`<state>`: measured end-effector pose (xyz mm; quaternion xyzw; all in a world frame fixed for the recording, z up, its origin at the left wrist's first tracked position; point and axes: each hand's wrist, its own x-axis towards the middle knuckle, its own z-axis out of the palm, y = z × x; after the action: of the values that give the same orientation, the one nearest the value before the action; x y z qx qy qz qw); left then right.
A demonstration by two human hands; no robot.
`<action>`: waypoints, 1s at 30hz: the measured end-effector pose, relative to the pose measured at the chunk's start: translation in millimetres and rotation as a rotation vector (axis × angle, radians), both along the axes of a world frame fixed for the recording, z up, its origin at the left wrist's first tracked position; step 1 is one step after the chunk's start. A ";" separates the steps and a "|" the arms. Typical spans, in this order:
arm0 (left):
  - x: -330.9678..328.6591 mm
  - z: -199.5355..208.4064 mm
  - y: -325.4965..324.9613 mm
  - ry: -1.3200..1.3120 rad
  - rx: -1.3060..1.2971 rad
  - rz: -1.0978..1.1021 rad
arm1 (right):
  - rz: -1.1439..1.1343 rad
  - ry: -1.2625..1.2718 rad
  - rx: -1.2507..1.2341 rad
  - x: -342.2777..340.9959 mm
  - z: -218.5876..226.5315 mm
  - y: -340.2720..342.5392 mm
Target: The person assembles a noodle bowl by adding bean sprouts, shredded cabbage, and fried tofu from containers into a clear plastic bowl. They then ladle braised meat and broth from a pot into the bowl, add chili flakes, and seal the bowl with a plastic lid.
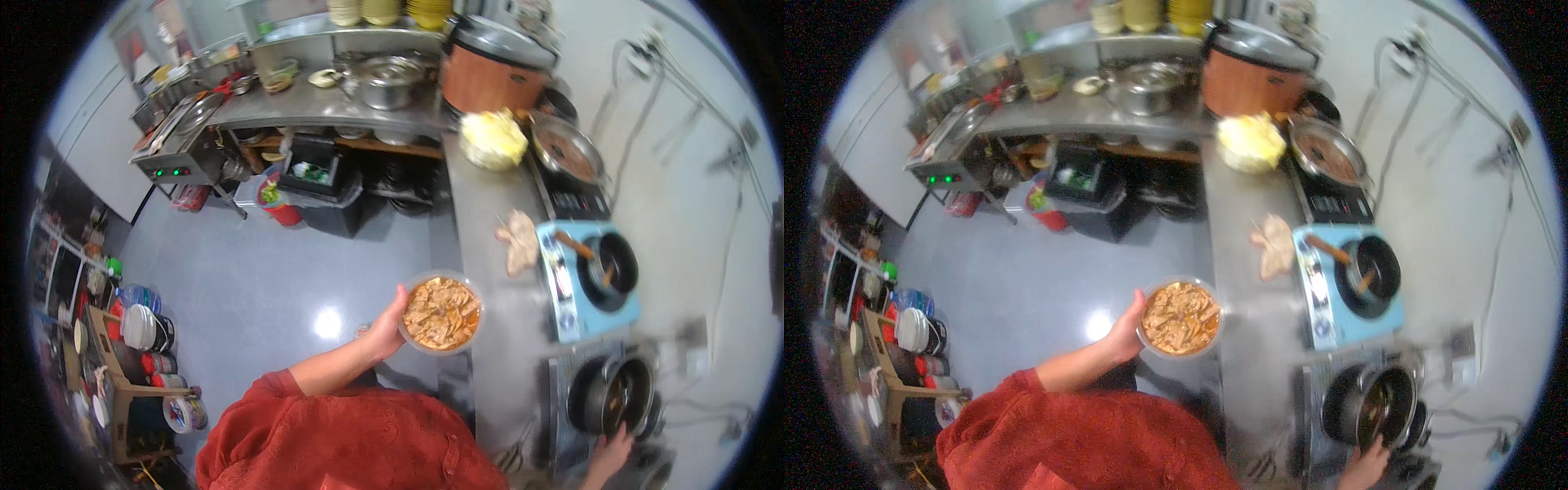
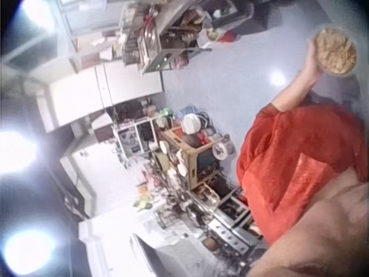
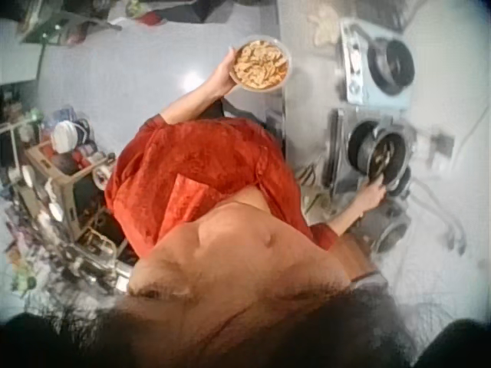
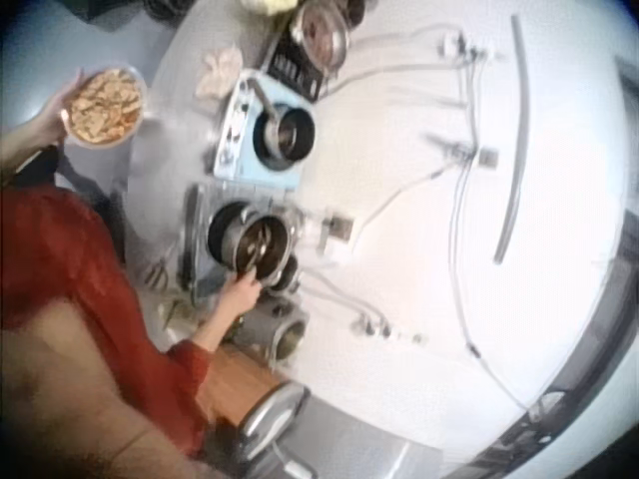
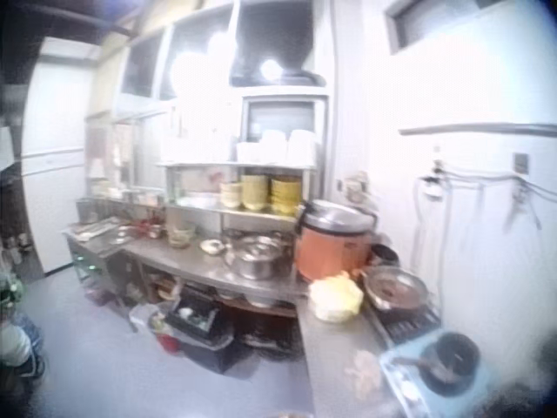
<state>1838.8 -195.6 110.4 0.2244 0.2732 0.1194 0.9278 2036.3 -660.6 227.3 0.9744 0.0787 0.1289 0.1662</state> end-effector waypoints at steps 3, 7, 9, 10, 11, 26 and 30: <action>-25.0 1.3 22.7 -0.023 0.043 0.052 | 0.217 -0.238 -0.012 -1.6 27.7 18.6; -62.0 -6.0 89.2 -0.050 0.053 0.192 | 0.527 -0.137 0.368 39.4 -22.1 142.0; -65.5 -18.0 96.6 0.013 0.115 0.234 | 0.594 0.226 0.584 69.5 -61.5 216.7; -66.3 -18.8 106.0 0.029 0.154 0.266 | 0.662 0.302 0.633 84.2 -74.7 255.3; -75.3 -20.2 116.1 0.051 0.173 0.301 | 0.741 0.398 0.675 87.2 -89.4 297.0; -180.0 -68.5 413.3 0.094 0.252 1.101 | 1.805 0.485 0.716 12.8 -110.6 973.4; -167.5 -90.7 535.9 0.053 0.203 1.277 | 1.836 0.225 0.559 52.4 -110.3 1212.6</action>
<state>1671.3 340.3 19.7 0.1074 0.3632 0.6675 0.6411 2088.6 551.9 117.0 0.5444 0.7916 0.1285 -0.2459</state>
